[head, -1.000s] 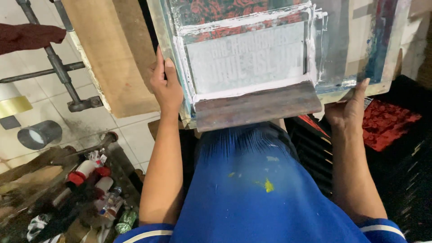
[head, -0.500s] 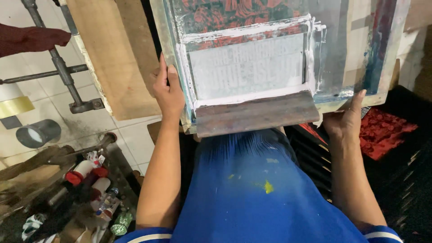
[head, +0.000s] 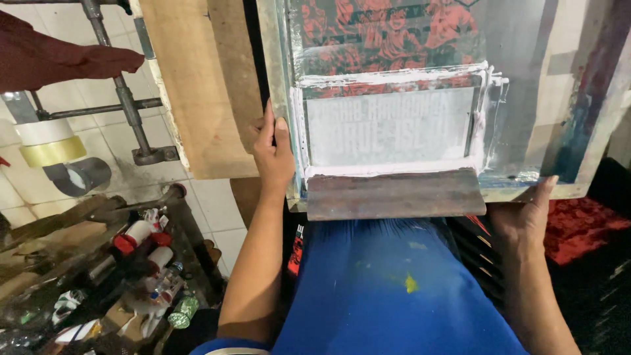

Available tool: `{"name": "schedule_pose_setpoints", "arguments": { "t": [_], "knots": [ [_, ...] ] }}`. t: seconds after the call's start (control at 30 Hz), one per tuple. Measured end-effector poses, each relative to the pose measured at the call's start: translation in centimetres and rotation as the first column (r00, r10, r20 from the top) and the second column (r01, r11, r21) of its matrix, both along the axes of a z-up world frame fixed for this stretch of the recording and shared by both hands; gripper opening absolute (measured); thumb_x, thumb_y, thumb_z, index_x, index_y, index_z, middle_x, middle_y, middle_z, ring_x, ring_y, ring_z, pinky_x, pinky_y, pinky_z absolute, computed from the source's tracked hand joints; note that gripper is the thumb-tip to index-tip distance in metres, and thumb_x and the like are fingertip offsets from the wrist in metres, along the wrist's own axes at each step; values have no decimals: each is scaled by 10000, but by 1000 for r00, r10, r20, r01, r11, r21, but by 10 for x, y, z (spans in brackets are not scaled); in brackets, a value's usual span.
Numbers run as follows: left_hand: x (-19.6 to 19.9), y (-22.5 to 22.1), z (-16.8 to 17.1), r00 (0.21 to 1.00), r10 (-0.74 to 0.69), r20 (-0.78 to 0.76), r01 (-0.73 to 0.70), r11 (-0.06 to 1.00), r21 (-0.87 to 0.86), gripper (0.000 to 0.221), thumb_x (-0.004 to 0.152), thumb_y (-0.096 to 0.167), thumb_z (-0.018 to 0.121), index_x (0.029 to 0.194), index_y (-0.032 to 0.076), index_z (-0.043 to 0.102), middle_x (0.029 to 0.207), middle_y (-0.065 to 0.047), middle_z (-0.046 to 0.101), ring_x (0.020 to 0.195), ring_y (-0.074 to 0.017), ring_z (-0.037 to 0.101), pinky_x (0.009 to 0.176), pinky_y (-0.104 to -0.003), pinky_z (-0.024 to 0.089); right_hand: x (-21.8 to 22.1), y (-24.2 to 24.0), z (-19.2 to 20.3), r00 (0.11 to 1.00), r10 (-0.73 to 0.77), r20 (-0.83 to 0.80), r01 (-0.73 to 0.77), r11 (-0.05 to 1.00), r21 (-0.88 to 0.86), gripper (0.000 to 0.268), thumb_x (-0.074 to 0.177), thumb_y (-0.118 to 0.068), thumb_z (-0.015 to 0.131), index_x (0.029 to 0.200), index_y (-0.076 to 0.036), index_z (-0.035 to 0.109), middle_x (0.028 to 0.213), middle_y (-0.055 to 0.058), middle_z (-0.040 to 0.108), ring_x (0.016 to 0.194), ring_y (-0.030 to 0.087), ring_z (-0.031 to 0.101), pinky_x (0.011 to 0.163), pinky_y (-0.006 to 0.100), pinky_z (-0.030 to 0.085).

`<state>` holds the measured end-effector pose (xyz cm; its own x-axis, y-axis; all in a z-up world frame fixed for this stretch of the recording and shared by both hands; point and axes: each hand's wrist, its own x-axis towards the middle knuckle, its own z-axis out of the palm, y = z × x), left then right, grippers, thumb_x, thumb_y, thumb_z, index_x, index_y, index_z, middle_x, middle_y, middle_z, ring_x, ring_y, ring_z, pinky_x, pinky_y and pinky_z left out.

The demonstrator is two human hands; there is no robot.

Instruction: Screen printing a design onto t-shirts using a manual screen and squeegee

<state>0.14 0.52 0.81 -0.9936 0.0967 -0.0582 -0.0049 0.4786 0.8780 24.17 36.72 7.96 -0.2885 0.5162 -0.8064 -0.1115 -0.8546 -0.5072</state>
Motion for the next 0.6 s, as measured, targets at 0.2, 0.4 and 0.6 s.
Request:
{"name": "schedule_pose_setpoints", "arguments": {
  "t": [0.2,0.4,0.6],
  "knots": [
    [1,0,0,1000,-12,-12,11,1000,-11,438,1116,263,494,1538,146,482,1040,-94,574,1057,-187,522,970,-309,460,7,3,-9,997,81,5,-81,991,105,828,759,-562,749,1462,-154,591,1472,76,652,1394,258,603,1275,452,446],
    [-4,1,5,995,-50,-87,48,999,-26,418,1114,225,499,1515,105,504,1054,-133,632,1026,-237,548,971,-346,452,11,6,-15,993,111,-50,-105,989,102,890,734,-570,784,1471,-124,559,1486,110,624,1399,283,577,1258,464,425],
    [0,-2,4,996,-85,-42,85,996,12,449,1153,216,470,1575,72,413,890,-27,549,1060,-209,434,873,-370,422,67,30,-23,869,-150,472,-421,279,863,545,1139,-79,748,1462,-74,309,1210,62,320,1109,213,401,1009,382,460]
  ]
}}
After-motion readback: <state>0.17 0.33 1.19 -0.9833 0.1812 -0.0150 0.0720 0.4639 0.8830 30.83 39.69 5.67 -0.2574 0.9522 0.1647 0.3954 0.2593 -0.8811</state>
